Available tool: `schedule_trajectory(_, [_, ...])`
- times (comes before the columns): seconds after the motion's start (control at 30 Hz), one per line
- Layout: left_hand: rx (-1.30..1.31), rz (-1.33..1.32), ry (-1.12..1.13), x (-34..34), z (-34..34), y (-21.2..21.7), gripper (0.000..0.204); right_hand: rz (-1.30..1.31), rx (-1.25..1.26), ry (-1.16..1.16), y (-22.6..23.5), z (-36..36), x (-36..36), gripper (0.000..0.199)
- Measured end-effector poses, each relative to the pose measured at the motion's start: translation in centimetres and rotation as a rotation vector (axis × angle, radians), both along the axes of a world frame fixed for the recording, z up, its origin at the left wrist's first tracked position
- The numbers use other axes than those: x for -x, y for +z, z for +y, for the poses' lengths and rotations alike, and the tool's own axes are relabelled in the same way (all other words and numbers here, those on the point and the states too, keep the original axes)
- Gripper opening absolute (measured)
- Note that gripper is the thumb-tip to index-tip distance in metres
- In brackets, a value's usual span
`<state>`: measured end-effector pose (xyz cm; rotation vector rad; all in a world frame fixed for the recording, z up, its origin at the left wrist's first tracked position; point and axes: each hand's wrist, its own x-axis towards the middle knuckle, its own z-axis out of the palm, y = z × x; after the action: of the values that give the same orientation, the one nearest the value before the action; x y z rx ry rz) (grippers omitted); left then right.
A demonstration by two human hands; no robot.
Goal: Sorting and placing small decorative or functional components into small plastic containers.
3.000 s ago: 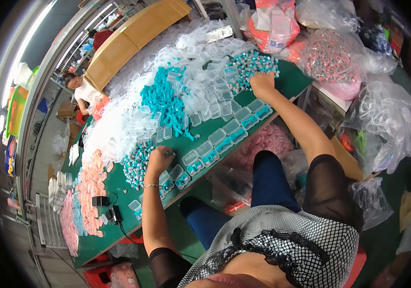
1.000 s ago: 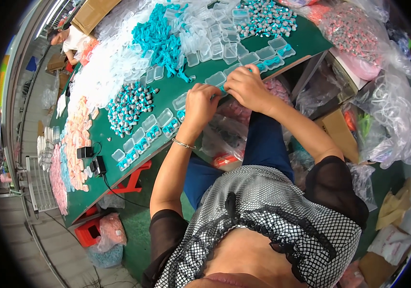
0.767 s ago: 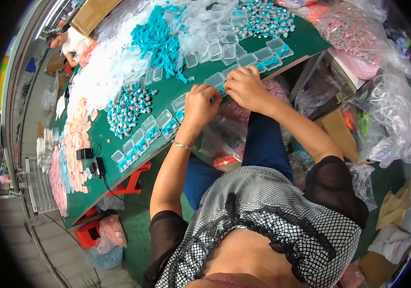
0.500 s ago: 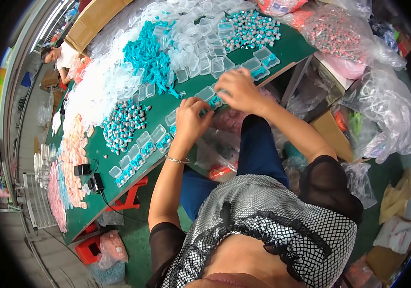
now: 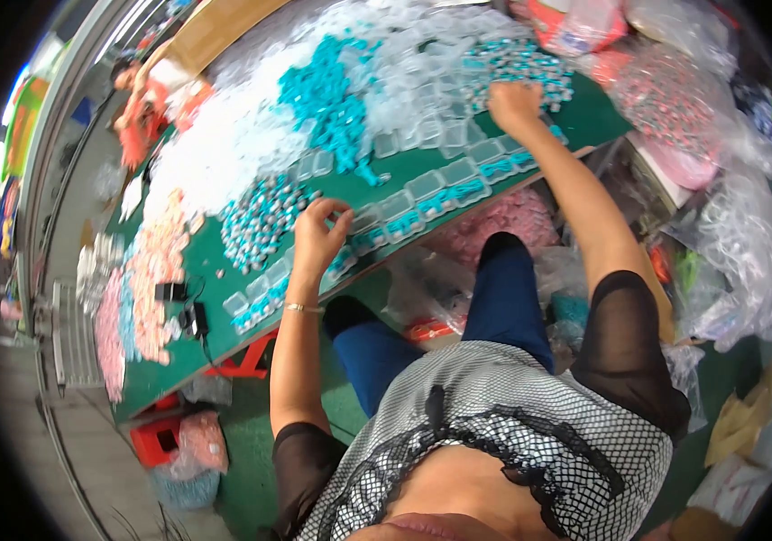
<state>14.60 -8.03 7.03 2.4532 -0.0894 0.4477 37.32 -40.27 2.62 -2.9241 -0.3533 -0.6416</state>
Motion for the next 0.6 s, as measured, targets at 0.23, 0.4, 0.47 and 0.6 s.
schedule_trajectory(0.23, [0.005, -0.033, 0.238, -1.7, 7.1, -1.5, 0.011, -0.029, -0.077, 0.004, -0.4, -2.0, -1.7, 0.010])
schedule_trajectory(0.4, [-0.285, -0.061, 0.287, -1.5, 9.4, -1.7, 0.013, 0.017, -0.460, 0.097, 1.2, -1.2, 0.0, 0.012])
schedule_trajectory(0.47, [-0.353, -0.073, 0.242, -2.7, 6.9, -1.2, 0.013, -0.024, -0.485, 0.184, -0.2, -2.8, -0.2, 0.012])
schedule_trajectory(0.6, [-0.634, -0.098, 0.251, -4.8, 6.2, -2.5, 0.010, 0.023, -0.664, 0.387, 0.7, -1.2, 3.3, 0.010])
